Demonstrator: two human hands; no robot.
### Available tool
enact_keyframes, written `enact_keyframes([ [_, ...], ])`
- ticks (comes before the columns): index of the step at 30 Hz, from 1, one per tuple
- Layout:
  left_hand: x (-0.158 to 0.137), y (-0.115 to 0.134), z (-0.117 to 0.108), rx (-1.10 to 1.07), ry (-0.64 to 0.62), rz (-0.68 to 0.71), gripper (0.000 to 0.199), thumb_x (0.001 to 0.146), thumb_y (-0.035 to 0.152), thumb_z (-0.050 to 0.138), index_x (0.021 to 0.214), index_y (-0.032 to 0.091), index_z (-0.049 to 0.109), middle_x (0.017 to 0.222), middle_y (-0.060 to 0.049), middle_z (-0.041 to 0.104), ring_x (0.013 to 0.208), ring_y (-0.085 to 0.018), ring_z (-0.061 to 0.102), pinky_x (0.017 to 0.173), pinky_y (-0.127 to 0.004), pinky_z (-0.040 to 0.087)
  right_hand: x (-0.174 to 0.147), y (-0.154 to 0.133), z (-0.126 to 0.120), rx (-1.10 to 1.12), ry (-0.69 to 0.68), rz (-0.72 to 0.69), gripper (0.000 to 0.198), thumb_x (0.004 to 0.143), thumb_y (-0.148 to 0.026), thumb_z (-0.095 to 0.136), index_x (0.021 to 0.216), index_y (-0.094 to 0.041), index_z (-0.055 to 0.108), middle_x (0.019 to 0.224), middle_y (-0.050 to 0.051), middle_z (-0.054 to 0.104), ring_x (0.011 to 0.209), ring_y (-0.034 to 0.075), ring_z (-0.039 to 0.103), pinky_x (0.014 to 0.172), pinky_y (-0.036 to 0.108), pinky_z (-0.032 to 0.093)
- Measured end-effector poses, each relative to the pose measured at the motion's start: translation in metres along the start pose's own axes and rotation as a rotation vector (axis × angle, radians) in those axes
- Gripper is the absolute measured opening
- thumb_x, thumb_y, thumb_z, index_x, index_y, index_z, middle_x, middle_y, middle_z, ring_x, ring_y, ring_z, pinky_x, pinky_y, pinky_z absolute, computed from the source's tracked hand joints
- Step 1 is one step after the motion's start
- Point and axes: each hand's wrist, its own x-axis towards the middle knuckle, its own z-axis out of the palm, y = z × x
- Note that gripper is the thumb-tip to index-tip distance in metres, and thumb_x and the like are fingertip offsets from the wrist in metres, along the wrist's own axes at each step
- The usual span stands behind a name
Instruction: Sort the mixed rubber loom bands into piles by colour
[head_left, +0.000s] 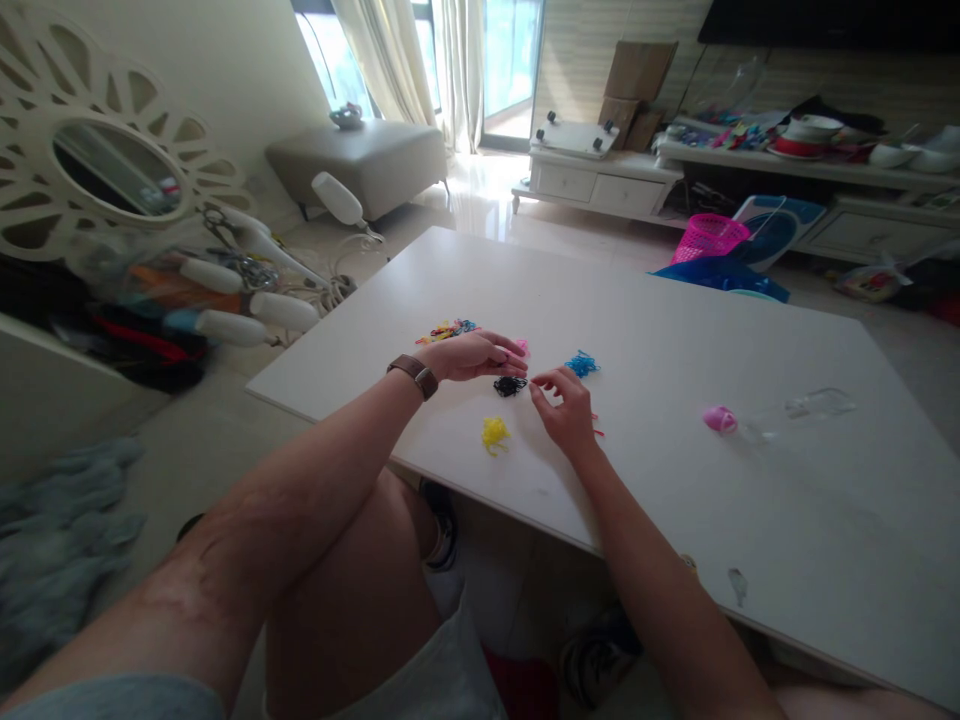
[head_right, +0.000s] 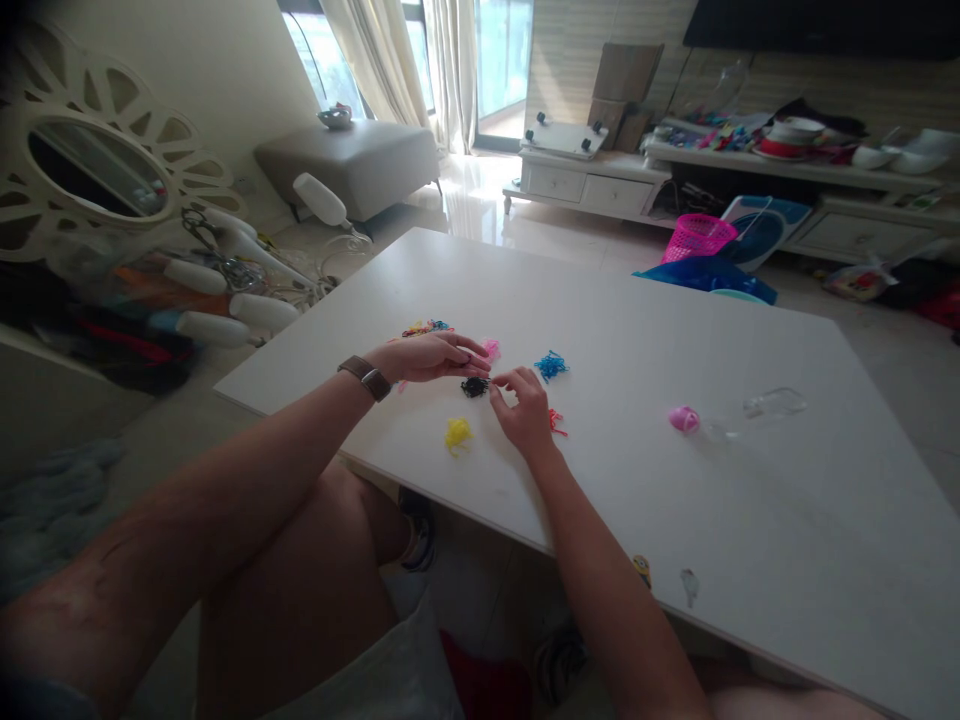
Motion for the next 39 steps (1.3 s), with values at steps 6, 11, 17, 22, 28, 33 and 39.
enact_keyframes([
  [6, 0.004, -0.01, 0.009, 0.044, -0.16, -0.008, 0.02, 0.078, 0.004, 0.076, 0.096, 0.01, 0.069, 0.099, -0.016, 0.076, 0.1, -0.023, 0.073, 0.096, -0.034, 0.055, 0.005, 0.008, -0.006, 0.003, 0.005, 0.054, 0.014, 0.091, -0.03, 0.06, 0.097, -0.022, 0.069, 0.09, 0.005, 0.066, 0.08, 0.018, 0.058, 0.065, 0.03, 0.046],
  [11, 0.013, -0.017, 0.012, 0.088, -0.129, 0.023, 0.018, 0.073, 0.005, 0.081, 0.086, 0.01, 0.069, 0.087, -0.012, 0.074, 0.089, -0.018, 0.074, 0.093, -0.033, 0.056, 0.004, 0.011, -0.004, 0.035, -0.034, 0.028, 0.016, 0.09, -0.035, 0.063, 0.098, -0.023, 0.071, 0.092, 0.004, 0.066, 0.081, 0.018, 0.06, 0.064, 0.03, 0.047],
  [17, 0.015, -0.016, 0.017, 0.104, -0.103, 0.021, 0.021, 0.071, 0.011, 0.085, 0.08, 0.011, 0.066, 0.08, -0.008, 0.071, 0.081, -0.017, 0.073, 0.087, -0.031, 0.057, 0.004, 0.007, -0.005, 0.023, -0.007, 0.015, 0.011, 0.087, -0.034, 0.067, 0.091, -0.023, 0.068, 0.089, 0.004, 0.065, 0.08, 0.018, 0.059, 0.065, 0.03, 0.047],
  [22, 0.017, -0.018, 0.024, 0.105, -0.061, 0.041, 0.022, 0.075, 0.014, 0.084, 0.078, 0.011, 0.063, 0.078, -0.007, 0.069, 0.078, -0.015, 0.072, 0.083, -0.029, 0.057, 0.003, 0.006, -0.004, -0.004, 0.048, 0.024, 0.012, 0.086, -0.033, 0.068, 0.083, -0.023, 0.064, 0.082, 0.002, 0.063, 0.077, 0.018, 0.057, 0.064, 0.03, 0.046],
  [28, 0.018, -0.019, 0.035, 0.111, -0.02, 0.052, 0.027, 0.073, 0.017, 0.085, 0.078, 0.012, 0.06, 0.077, -0.007, 0.069, 0.077, -0.015, 0.072, 0.086, -0.033, 0.057, 0.002, 0.006, -0.004, -0.026, 0.112, 0.084, 0.017, 0.087, -0.034, 0.065, 0.075, -0.023, 0.064, 0.078, 0.002, 0.062, 0.074, 0.018, 0.056, 0.063, 0.032, 0.044],
  [33, 0.02, -0.012, 0.026, 0.151, 0.137, 0.099, 0.021, 0.076, 0.018, 0.082, 0.079, 0.013, 0.062, 0.083, -0.007, 0.071, 0.072, -0.013, 0.069, 0.076, -0.027, 0.056, 0.003, 0.008, -0.004, 0.006, 0.149, 0.118, 0.017, 0.089, -0.036, 0.062, 0.081, -0.022, 0.067, 0.08, 0.003, 0.065, 0.072, 0.017, 0.058, 0.065, 0.032, 0.048],
  [39, 0.032, -0.015, 0.001, 0.134, 0.467, 0.157, 0.015, 0.076, 0.013, 0.078, 0.073, 0.012, 0.063, 0.066, -0.005, 0.066, 0.063, -0.01, 0.064, 0.071, -0.023, 0.054, 0.002, 0.014, 0.001, 0.059, 0.17, 0.072, 0.01, 0.086, -0.027, 0.064, 0.08, -0.021, 0.066, 0.076, 0.0, 0.065, 0.067, 0.014, 0.058, 0.063, 0.028, 0.049],
])
